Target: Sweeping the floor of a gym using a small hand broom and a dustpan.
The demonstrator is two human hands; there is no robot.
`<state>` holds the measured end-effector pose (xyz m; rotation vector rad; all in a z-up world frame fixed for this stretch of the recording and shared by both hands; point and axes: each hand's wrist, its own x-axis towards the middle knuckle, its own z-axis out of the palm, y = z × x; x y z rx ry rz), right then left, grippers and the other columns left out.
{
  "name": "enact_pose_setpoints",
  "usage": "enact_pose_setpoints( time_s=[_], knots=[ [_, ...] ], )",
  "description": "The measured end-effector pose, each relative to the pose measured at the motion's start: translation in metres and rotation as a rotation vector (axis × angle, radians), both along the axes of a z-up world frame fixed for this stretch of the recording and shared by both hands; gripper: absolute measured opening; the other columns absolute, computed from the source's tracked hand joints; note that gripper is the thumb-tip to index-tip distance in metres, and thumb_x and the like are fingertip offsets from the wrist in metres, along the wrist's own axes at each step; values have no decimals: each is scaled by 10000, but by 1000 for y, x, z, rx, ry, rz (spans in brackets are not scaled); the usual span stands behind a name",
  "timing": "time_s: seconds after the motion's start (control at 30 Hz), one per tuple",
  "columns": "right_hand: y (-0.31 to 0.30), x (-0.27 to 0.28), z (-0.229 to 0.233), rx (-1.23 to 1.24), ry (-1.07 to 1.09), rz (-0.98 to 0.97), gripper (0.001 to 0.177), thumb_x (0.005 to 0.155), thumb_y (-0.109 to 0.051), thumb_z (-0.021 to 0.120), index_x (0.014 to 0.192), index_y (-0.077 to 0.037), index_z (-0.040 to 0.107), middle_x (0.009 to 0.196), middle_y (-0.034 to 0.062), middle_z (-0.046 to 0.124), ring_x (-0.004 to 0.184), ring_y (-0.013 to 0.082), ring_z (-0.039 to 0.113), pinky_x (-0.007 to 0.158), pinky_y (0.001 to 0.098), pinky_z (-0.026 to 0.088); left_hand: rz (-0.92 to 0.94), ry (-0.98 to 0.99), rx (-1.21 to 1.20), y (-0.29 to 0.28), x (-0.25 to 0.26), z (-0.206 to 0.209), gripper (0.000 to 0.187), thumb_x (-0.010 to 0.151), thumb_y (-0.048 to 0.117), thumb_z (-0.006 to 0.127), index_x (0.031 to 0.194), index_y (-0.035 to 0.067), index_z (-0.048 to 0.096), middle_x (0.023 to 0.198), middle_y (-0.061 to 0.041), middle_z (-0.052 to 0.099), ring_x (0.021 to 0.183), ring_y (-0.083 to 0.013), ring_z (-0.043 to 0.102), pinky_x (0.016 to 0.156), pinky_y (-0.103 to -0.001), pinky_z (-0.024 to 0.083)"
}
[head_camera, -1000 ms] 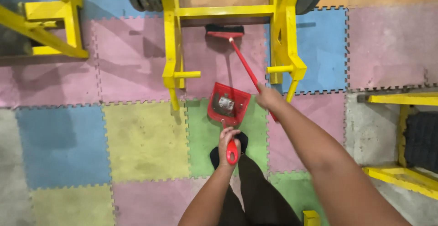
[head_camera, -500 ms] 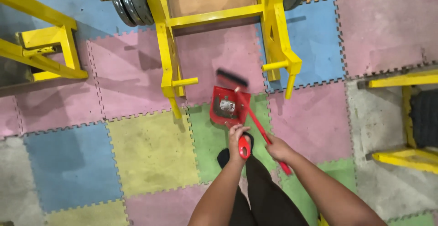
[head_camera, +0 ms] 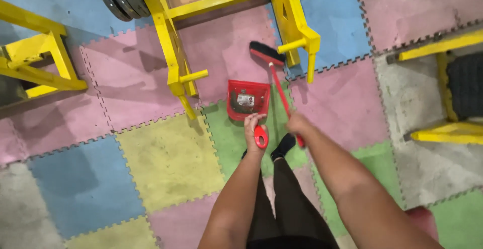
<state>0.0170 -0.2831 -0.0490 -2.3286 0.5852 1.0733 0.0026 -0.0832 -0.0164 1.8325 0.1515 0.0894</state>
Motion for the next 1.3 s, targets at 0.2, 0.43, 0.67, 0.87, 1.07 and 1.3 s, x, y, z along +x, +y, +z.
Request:
enact_pose_setpoints(
  time_s=[0.2, 0.43, 0.67, 0.87, 1.07, 1.3],
  knots=[
    [4, -102, 85, 134, -61, 182, 928, 777, -103, 680, 1604, -175, 266, 1061, 259, 684, 816, 312, 673, 709, 417, 553, -26, -44, 20, 28, -22, 12, 386, 734, -48, 596, 1063, 96, 738, 1111, -125, 629, 1144, -272, 613, 1013, -355, 507],
    [-30, -78, 179, 301, 168, -241, 717, 852, -124, 609, 1538, -242, 440, 689, 58, 563, 478, 171, 480, 435, 347, 419, -63, -64, 45, 123, -74, 53, 409, 772, -58, 562, 1111, 102, 724, 1243, -152, 667, 1258, -309, 622, 1088, -389, 484],
    [-27, -53, 36, 213, -7, -229, 568, 843, -85, 609, 1407, -66, 537, 785, 116, 664, 576, 205, 613, 514, 395, 513, 18, 51, 150, 165, -121, 47, 379, 752, -93, 551, 1057, 68, 710, 1159, -149, 694, 1202, -318, 648, 1066, -403, 513],
    [91, -156, 99, 341, 271, -196, 900, 803, -46, 535, 1622, -258, 228, 735, 110, 619, 514, 215, 558, 488, 384, 481, 34, 114, 141, 157, -113, 45, 364, 752, -81, 557, 1043, 75, 711, 1193, -147, 694, 1201, -299, 653, 1056, -387, 516],
    [60, -142, 205, 374, 349, -81, 776, 832, -130, 600, 1569, -279, 409, 672, 20, 601, 462, 144, 519, 436, 323, 460, 73, 43, 189, 164, -101, 52, 442, 749, -84, 538, 1132, 70, 694, 1203, -147, 694, 1259, -354, 612, 1077, -415, 498],
    [2, -8, 180, 190, 230, 108, 762, 866, -124, 612, 1582, -272, 397, 677, 75, 592, 485, 176, 514, 442, 354, 443, 471, 153, -41, 183, -158, 25, 275, 937, 132, 734, 1194, 46, 683, 1258, -166, 630, 1171, -248, 643, 1041, -353, 528]
  ],
)
